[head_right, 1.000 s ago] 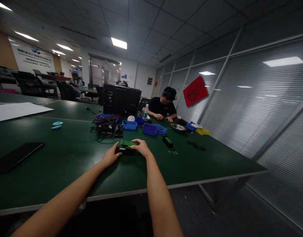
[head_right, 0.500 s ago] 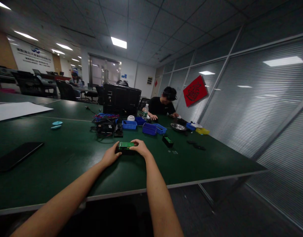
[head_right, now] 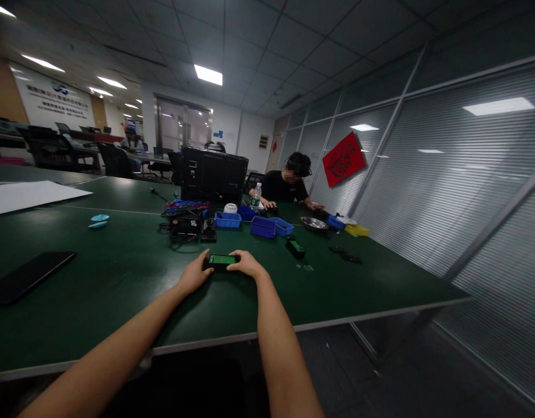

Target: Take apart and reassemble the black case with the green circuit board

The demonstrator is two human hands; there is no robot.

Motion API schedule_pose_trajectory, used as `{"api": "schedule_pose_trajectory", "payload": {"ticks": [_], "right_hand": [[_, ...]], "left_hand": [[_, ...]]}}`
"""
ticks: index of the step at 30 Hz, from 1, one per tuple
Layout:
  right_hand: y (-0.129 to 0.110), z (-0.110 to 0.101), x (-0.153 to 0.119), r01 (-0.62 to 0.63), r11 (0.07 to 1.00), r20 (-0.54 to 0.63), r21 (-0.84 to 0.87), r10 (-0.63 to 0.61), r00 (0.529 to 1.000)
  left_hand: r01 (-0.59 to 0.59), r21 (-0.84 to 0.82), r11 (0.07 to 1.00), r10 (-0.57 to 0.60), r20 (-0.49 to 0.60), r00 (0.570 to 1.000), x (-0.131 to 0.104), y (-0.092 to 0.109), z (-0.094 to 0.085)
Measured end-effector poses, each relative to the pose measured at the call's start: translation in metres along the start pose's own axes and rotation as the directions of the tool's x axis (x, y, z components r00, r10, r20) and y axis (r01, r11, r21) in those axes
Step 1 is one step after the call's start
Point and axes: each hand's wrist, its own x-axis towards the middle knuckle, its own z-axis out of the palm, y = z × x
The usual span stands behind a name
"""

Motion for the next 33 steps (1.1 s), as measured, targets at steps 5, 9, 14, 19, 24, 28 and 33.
{"api": "schedule_pose_trajectory", "payload": {"ticks": [5, 9, 14, 19, 24, 28, 33], "right_hand": [[0.022, -0.009, 0.006, -0.286, 0.949, -0.358, -0.13, 0.224, 0.906], [0.039, -0.025, 0.003, -0.573, 0.807, -0.589, -0.14, 0.398, 0.704], [0.043, -0.033, 0.001, -0.665, 0.74, -0.649, -0.103, 0.457, 0.609], [0.044, -0.03, 0.005, -0.646, 0.757, -0.652, -0.103, 0.439, 0.619], [0.043, -0.021, 0.009, -0.504, 0.846, -0.628, -0.176, 0.298, 0.719], [0.035, -0.012, 0.008, -0.477, 0.834, -0.529, -0.277, 0.282, 0.801], [0.028, -0.012, 0.005, -0.488, 0.813, -0.467, -0.319, 0.313, 0.827]], "left_hand": [[0.016, -0.084, 0.996, -0.014, 0.016, 1.0, 0.001, -0.003, 0.002], [0.007, -0.086, 0.996, -0.005, 0.017, 1.0, 0.001, -0.005, 0.002], [-0.013, -0.088, 0.996, 0.016, 0.031, 0.999, 0.0, -0.003, 0.001], [0.014, -0.094, 0.995, -0.011, 0.035, 0.999, -0.001, 0.001, -0.001], [0.008, -0.091, 0.996, -0.006, 0.021, 1.0, 0.0, -0.001, 0.0], [0.001, -0.088, 0.996, 0.0, 0.016, 1.0, 0.002, -0.004, 0.002], [0.004, -0.095, 0.995, -0.002, 0.024, 1.0, 0.003, -0.007, 0.003]]}}
